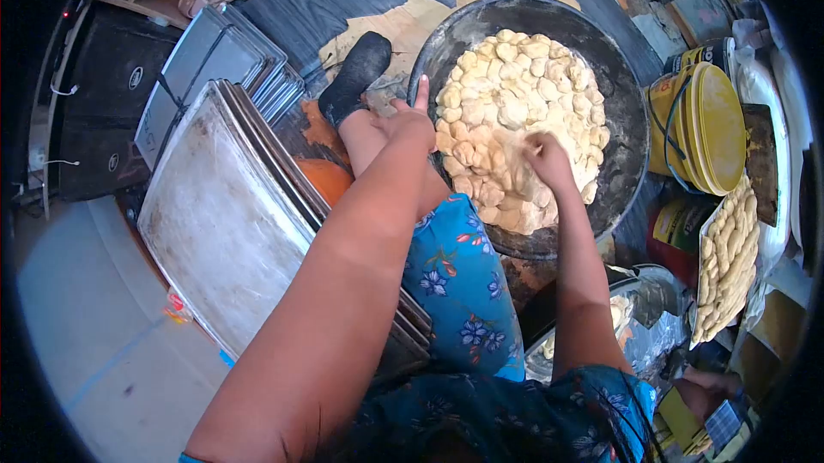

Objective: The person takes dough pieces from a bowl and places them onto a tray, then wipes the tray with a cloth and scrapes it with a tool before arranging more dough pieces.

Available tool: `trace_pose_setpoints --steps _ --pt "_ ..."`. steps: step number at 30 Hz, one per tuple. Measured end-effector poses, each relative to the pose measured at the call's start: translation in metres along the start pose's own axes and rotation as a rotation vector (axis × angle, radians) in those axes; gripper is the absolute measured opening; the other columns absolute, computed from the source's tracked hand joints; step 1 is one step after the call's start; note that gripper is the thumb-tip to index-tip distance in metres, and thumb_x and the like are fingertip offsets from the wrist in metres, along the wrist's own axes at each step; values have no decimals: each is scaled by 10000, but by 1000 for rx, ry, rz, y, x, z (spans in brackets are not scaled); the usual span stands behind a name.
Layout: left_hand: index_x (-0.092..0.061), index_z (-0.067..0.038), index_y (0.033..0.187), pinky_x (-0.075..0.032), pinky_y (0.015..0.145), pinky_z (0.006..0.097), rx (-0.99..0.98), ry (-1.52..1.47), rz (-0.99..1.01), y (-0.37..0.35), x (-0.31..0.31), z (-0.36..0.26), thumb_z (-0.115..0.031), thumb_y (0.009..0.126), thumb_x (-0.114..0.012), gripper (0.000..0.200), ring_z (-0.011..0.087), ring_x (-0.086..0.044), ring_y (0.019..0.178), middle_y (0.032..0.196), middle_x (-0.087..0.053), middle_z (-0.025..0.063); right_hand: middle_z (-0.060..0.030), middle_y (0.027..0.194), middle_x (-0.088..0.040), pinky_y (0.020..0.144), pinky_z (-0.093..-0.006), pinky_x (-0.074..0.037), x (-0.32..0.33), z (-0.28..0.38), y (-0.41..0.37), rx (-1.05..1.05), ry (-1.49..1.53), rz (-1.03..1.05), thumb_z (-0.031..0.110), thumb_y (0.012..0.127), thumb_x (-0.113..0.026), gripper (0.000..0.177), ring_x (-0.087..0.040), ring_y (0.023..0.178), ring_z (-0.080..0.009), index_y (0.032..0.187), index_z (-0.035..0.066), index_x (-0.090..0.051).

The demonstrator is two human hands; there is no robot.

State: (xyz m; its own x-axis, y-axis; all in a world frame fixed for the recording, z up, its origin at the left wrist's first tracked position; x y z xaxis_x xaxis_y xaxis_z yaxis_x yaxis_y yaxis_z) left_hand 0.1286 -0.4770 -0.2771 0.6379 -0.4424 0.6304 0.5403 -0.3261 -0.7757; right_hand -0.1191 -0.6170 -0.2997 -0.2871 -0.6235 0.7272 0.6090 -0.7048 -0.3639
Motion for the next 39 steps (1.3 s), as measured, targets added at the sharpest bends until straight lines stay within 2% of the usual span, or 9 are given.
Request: trace_pose_setpoints --steps 3,6,9,14,17,23,28,32,39 --pt "270 -433 1441 -162 1125 626 4 -4 13 2 -2 0 -297 748 -803 1284 387 -233 1430 1574 -95 229 -184 1382 -482 1059 -513 -339 -11 -9 41 -2 -302 -272 443 802 -684 649 -456 1278 -340 1312 69 -537" --pt "271 -429 1442 -166 1125 625 -4 9 15 2 1 1 -306 748 -803 1284 380 -247 1426 1574 -94 228 -228 1570 -151 1140 -617 -64 -78 15 44 -78 -449 -81 611 836 -553 928 -121 1467 -349 1503 55 -227" --pt "266 -420 1448 -212 1102 595 7 10 -1 0 1 0 -320 713 -836 1328 367 -263 1417 1550 -185 205 -224 1199 -500 963 -505 -381 -99 34 11 279 -138 -164 389 828 -646 519 -462 1136 -411 1219 67 -534" --pt "256 -422 1452 -248 1079 570 8 9 -22 -4 3 1 -311 698 -852 1345 355 -311 1397 1541 -224 194 -163 1131 -553 943 -502 -403 -55 48 -36 318 74 356 359 804 -671 423 -488 1108 -398 1134 99 -616" --pt "268 -420 1447 -228 1087 589 1 4 1 0 0 0 -312 718 -832 1324 357 -310 1399 1551 -185 205 -163 1192 -532 972 -541 -369 -48 18 1 230 119 200 355 783 -696 494 -458 1187 -379 1208 125 -591" --pt "282 -419 1439 -181 1113 621 -13 -8 31 -4 4 0 -318 734 -815 1308 359 -254 1427 1567 -133 216 -159 1336 -452 1021 -619 -282 -86 55 56 85 -497 -329 344 778 -713 560 -340 1330 -343 1273 147 -541" --pt "272 -427 1442 -203 1111 590 11 33 -14 -2 2 0 -340 705 -842 1339 351 -254 1429 1568 -162 198 -146 1123 -575 943 -441 -426 -104 49 33 314 -174 -246 66 741 -610 377 -502 1111 -391 1117 80 -580" --pt "285 -419 1438 -210 1106 596 0 27 -19 -1 2 2 -359 700 -842 1348 357 -244 1431 1564 -181 194 -178 1140 -538 919 -415 -440 -74 32 1 194 -83 -210 103 701 -678 480 -488 1086 -393 1171 92 -578" --pt "253 -439 1447 -144 1123 644 -5 8 1 -1 2 1 -319 733 -818 1293 400 -196 1437 1569 -149 195 -140 1320 -482 942 -600 -380 -82 27 15 -59 -448 -217 351 761 -658 416 -457 1208 -362 1126 153 -628"
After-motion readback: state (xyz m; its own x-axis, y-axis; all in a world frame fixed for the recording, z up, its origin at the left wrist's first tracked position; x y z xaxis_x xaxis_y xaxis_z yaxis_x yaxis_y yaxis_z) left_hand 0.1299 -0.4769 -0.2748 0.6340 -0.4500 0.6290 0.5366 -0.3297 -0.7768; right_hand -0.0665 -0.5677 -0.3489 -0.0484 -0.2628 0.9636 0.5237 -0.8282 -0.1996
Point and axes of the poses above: each hand's wrist, its own y-axis towards the middle knuckle, its own x-axis out of the back of the hand, z = x × y, the point moved 5 cm from there along y, towards the middle knuckle
